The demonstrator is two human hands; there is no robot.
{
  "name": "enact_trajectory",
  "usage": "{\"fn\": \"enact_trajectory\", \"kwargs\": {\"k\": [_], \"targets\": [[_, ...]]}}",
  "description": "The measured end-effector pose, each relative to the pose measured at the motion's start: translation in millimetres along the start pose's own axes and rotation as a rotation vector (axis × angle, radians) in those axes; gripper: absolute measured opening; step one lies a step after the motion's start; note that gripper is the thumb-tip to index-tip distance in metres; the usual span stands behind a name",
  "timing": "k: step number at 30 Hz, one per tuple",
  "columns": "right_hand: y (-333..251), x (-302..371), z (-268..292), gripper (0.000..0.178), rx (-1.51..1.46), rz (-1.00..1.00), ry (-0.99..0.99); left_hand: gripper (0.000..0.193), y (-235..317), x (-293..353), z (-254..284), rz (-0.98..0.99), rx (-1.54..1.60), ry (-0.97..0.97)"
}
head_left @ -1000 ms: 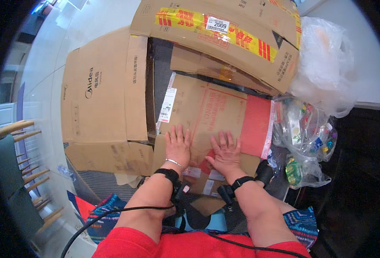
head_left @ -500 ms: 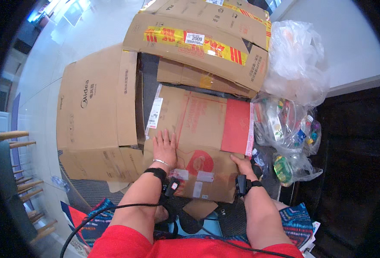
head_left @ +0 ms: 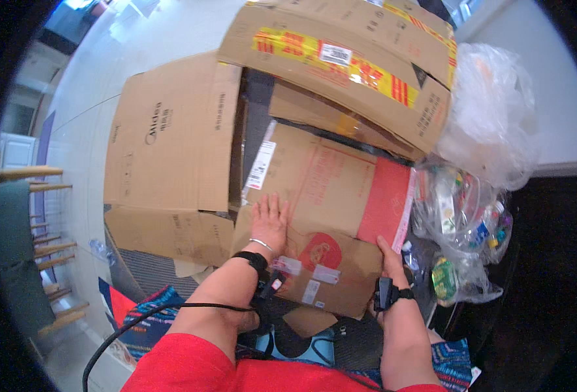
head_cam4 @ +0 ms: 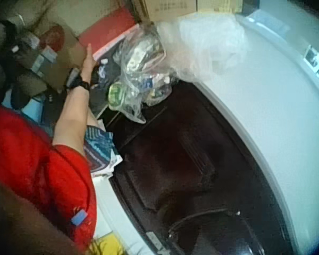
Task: The person organizes flattened cardboard boxes by picking them up from the floor, folding some, and stacking them inside a larger open box.
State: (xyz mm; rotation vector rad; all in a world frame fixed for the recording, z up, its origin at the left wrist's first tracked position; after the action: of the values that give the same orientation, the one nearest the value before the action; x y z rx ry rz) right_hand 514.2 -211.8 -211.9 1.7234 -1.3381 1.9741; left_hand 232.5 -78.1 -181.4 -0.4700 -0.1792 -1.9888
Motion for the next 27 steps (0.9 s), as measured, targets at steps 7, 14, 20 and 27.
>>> {"fn": "enact_trajectory", "kwargs": {"k": [7,14,20,27], "targets": [[12.1,-27.6,25.8,0.06,0.127,0.098,0.056,0.097,-1.5,3.6,18.5,-0.02,0.003,-0.046],[-1.6,-13.1,6.9,0.053,0.115,0.16,-0.076,0.086,-11.8,6.0,-3.0,-0.005,0.03,-0.023],[-33.8,3.8,1.2,0.048,0.227,0.368,-0.074,0.078,-21.2,6.8,51.2,-0.084,0.127,0.067],[-40.8,40.0,-8.3,0.046,0.279,0.474,-0.171,0.075,-123.6,3.3,86.6,0.549,0.406,0.24]]}}
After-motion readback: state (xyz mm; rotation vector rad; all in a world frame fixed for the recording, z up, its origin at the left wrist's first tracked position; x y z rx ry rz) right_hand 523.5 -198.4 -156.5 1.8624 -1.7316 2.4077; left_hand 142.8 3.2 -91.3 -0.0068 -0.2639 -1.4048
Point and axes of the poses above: each hand's wrist, its own x-axis away from the middle knuckle, its own z-axis out of the back of the hand, y = z × x, the point moved 6 cm from there along -x, towards the middle knuckle, and after that the axes turned 4 degrees about -x, right-handed, at the moved point
